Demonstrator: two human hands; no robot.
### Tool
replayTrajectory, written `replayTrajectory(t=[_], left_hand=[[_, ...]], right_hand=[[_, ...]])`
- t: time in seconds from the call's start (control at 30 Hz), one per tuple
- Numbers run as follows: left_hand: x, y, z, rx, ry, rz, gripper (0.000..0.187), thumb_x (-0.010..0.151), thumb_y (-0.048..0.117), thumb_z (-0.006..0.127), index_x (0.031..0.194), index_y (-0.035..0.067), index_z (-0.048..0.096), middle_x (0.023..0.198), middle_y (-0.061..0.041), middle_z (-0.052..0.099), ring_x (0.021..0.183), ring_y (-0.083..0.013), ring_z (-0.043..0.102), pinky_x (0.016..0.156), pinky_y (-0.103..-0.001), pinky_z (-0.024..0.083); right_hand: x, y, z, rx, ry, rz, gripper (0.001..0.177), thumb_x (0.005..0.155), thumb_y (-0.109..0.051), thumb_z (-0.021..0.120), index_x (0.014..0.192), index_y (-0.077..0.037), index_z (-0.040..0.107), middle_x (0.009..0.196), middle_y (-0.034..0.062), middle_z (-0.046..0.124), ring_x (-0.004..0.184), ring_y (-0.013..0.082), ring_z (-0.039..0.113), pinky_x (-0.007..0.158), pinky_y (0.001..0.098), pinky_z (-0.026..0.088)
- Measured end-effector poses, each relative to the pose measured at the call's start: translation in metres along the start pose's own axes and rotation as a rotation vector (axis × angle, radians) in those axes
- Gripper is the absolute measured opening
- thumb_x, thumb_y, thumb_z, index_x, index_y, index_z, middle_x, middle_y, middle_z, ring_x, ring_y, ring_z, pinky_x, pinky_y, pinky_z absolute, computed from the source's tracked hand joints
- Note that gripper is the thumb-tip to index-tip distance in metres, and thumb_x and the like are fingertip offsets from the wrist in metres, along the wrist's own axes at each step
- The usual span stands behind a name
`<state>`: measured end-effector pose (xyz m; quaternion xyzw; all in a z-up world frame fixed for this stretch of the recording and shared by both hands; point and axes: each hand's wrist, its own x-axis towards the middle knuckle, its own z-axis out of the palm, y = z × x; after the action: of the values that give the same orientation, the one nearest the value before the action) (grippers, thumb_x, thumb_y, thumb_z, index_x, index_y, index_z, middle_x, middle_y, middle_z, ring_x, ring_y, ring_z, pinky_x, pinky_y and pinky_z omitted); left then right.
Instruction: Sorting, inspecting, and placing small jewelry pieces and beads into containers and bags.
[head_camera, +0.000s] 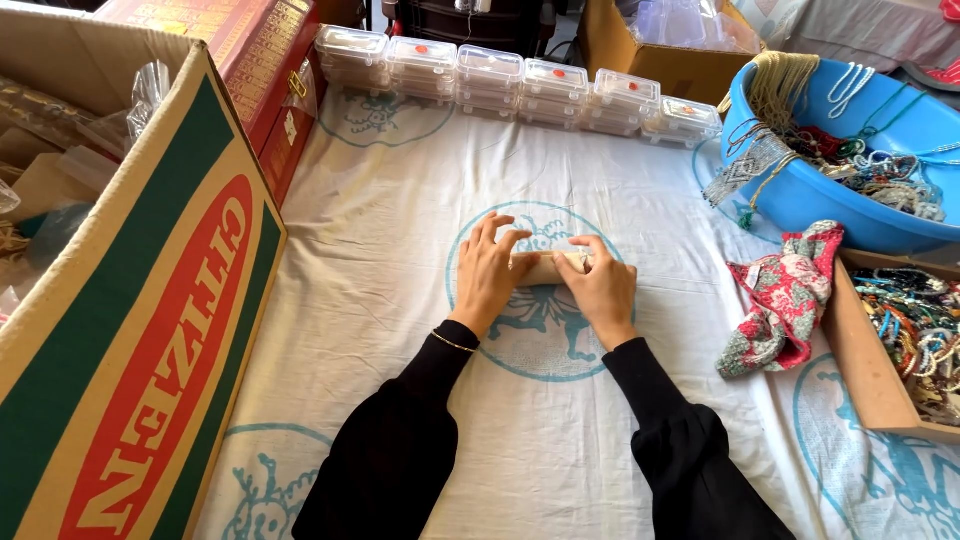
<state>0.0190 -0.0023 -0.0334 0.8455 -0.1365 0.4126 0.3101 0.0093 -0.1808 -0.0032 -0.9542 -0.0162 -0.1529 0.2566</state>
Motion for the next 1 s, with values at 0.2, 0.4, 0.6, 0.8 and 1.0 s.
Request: replayTrajectory(t=[0.2,0.4,0.6,0.8,1.0], left_hand=[[-0.013,-0.005,0.031,0.037,-0.276,0.26,0.033,0.103,0.038,0.067,0.124,0.013,0.072,0.142,-0.008,0.062,0.14,-0.0269,0.054,0.121,-0.047,0.037],[-0.032,-0.009,0.034,0.093,-0.401,0.212,0.061,0.097,0.025,0.053,0.152,0.002,0.04,0.16,-0.017,0.041,0.151,-0.0312,0.033,0.121,-0.063,0.018],[-0.032,-0.01,0.033,0.125,-0.461,0.222,0.067,0.096,0.022,0.051,0.157,0.001,0.032,0.166,-0.016,0.03,0.155,-0.0296,0.026,0.122,-0.067,0.012],[-0.025,-0.005,0.031,0.143,-0.369,0.189,0.071,0.099,0.024,0.052,0.159,-0.002,0.024,0.166,-0.021,0.02,0.155,-0.0325,0.016,0.12,-0.064,0.008],[-0.005,0.044,-0.027,0.123,-0.255,0.445,0.078,0.1,0.038,0.06,0.162,0.008,0.025,0.17,-0.009,0.022,0.158,-0.0258,0.017,0.128,-0.054,0.013]], right_hand=[[0.007,0.02,0.013,0.05,0.37,-0.438,0.058,0.11,-0.058,0.04,0.143,-0.012,0.055,0.147,0.0155,0.06,0.142,0.0282,0.051,0.121,0.0515,0.034],[-0.001,0.011,0.023,0.027,-0.221,-0.449,0.092,0.095,-0.077,0.014,0.161,-0.014,0.023,0.167,0.0154,0.027,0.155,0.0304,0.02,0.125,0.0496,0.009],[-0.001,0.014,0.031,-0.008,-0.219,-0.419,0.097,0.091,-0.081,0.011,0.163,-0.015,0.016,0.169,0.0121,0.023,0.158,0.0274,0.016,0.127,0.0474,0.008],[-0.001,0.021,0.038,0.05,-0.009,-0.525,0.102,0.094,-0.08,0.023,0.163,-0.006,0.016,0.169,0.0184,0.02,0.157,0.0347,0.012,0.122,0.0566,0.004],[-0.006,0.003,-0.038,0.094,0.481,-0.517,0.068,0.106,-0.049,0.054,0.159,-0.009,0.036,0.166,0.0172,0.035,0.16,0.037,0.022,0.13,0.0562,0.016]])
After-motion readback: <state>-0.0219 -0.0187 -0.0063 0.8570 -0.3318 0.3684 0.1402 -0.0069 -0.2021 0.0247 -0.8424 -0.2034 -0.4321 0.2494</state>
